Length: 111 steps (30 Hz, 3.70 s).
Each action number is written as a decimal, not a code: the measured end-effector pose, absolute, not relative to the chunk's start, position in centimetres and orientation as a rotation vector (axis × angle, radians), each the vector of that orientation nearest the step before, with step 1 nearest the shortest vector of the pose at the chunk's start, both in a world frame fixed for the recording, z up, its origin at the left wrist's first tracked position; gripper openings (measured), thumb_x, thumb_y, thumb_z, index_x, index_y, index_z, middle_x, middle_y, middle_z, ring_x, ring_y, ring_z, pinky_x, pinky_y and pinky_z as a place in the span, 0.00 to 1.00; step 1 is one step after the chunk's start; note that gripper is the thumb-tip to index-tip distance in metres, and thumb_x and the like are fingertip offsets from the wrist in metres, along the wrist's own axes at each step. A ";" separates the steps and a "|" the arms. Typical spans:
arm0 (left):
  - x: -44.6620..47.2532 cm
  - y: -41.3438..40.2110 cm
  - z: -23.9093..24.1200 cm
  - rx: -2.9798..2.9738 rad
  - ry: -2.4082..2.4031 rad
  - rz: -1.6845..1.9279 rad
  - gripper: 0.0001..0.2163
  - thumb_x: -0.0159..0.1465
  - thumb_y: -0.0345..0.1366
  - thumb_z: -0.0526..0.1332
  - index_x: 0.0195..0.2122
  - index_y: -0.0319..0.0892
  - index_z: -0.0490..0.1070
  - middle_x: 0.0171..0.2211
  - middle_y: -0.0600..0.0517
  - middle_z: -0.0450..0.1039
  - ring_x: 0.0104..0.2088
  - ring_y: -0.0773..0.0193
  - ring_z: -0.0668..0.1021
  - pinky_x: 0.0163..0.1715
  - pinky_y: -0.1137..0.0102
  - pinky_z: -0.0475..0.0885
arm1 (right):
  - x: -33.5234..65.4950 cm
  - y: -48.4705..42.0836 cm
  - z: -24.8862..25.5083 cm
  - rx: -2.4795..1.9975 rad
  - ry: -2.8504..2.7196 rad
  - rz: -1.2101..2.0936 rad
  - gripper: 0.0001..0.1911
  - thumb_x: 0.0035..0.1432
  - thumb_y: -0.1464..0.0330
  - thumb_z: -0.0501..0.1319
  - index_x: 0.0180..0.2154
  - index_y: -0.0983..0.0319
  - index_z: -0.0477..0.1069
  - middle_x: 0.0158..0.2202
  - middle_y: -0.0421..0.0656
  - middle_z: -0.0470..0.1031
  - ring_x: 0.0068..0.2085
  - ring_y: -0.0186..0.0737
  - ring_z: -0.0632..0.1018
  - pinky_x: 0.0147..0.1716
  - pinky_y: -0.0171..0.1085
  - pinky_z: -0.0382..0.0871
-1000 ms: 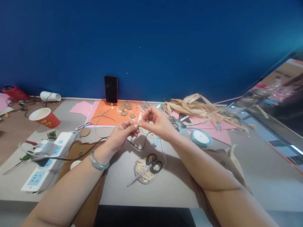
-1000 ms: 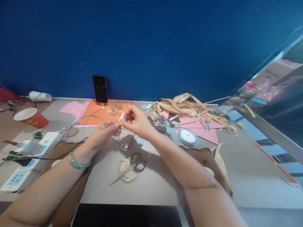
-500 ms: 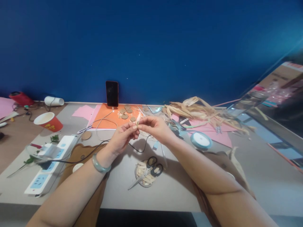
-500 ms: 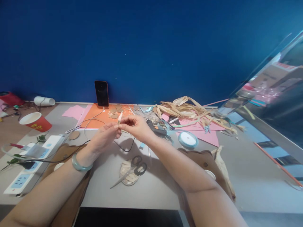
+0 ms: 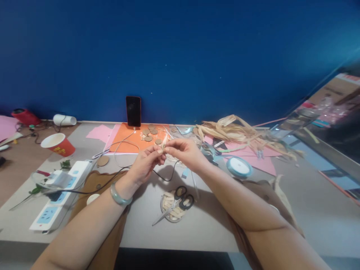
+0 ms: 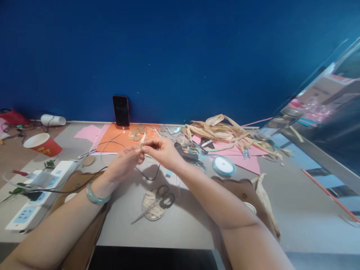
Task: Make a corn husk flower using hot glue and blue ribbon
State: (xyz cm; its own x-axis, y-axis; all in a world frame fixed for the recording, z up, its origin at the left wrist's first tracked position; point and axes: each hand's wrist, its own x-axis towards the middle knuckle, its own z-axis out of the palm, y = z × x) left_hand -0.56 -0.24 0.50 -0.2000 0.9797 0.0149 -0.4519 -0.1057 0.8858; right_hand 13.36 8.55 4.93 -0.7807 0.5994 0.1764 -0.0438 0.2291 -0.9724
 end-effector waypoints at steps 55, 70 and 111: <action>0.0 -0.5 0.7 0.774 1.048 1.516 0.10 0.55 0.40 0.67 0.27 0.38 0.73 0.24 0.52 0.74 0.21 0.73 0.72 0.25 0.75 0.65 | 13.0 8.5 4.8 -0.679 -1.984 1.395 0.11 0.51 0.64 0.62 0.23 0.64 0.67 0.22 0.37 0.68 0.25 0.31 0.67 0.27 0.33 0.61; 0.1 -0.6 1.1 0.826 1.153 1.650 0.09 0.55 0.40 0.66 0.27 0.39 0.73 0.23 0.54 0.72 0.22 0.73 0.70 0.26 0.75 0.65 | 12.6 8.5 4.5 -0.675 -1.898 1.544 0.06 0.48 0.67 0.64 0.28 0.64 0.74 0.25 0.39 0.74 0.28 0.32 0.73 0.31 0.34 0.66; 0.7 -1.1 0.5 1.087 1.447 1.803 0.08 0.57 0.40 0.65 0.31 0.40 0.74 0.24 0.53 0.73 0.24 0.69 0.72 0.29 0.72 0.68 | 12.4 7.3 4.3 -0.736 -1.871 1.414 0.05 0.47 0.69 0.64 0.24 0.65 0.74 0.24 0.42 0.77 0.28 0.35 0.76 0.31 0.35 0.69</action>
State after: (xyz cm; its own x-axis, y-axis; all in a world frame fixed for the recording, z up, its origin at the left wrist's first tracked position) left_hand 0.75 -1.10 0.53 -0.5007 0.8328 0.2361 0.0504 -0.2443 0.9684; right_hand 12.45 7.32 4.26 -0.6158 0.7682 0.1749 0.0415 0.2533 -0.9665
